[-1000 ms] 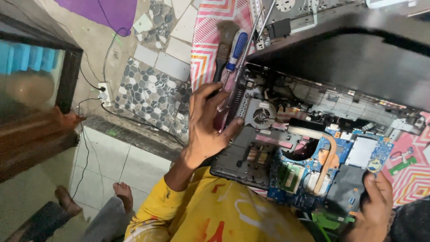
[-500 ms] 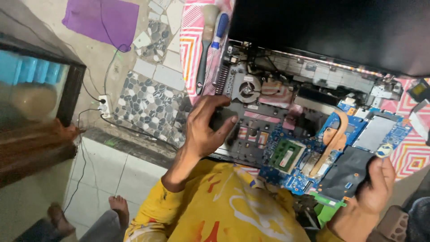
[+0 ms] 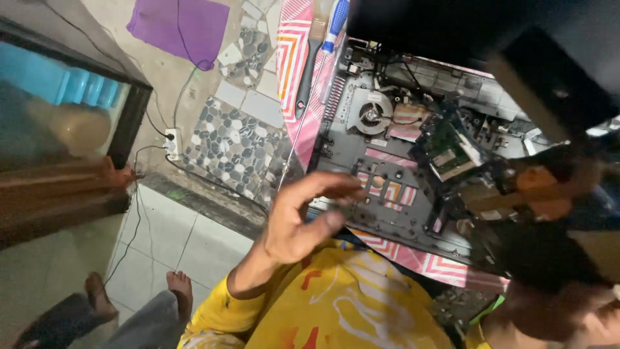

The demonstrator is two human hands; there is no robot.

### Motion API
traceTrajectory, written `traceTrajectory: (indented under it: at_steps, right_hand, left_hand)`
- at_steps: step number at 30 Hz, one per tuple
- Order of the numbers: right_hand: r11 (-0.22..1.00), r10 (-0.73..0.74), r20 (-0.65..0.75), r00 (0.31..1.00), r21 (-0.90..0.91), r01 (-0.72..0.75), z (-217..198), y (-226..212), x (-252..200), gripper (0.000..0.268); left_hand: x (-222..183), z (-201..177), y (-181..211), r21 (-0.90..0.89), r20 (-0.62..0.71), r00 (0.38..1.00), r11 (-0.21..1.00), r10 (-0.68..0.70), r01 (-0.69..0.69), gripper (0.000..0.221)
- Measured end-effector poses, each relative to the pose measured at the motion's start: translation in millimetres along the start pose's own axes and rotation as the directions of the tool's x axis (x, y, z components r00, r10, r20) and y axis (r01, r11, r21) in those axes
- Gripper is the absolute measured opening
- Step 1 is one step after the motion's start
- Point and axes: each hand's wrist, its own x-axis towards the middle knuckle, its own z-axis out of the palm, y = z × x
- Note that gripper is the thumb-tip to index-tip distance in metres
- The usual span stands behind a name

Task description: Installing a cooling fan onto a laptop motherboard and seating the motherboard into the laptop chassis.

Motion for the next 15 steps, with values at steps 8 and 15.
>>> traceTrajectory:
  at_steps: [8, 15]
  right_hand:
    - [0.985, 0.026, -0.058, 0.998, 0.175, -0.016, 121.4, -204.7, 135.9, 0.023]
    - [0.652, 0.418, 0.002, 0.908, 0.696, -0.301, 128.7, -211.1, 149.3, 0.016]
  left_hand:
    - [15.3, 3.9, 13.9, 0.158, 0.217, 0.974, 0.987, -0.062, 0.028, 0.036]
    - [11.3, 24.8, -19.6, 0.194, 0.068, 0.997, 0.981, -0.022, 0.008, 0.024]
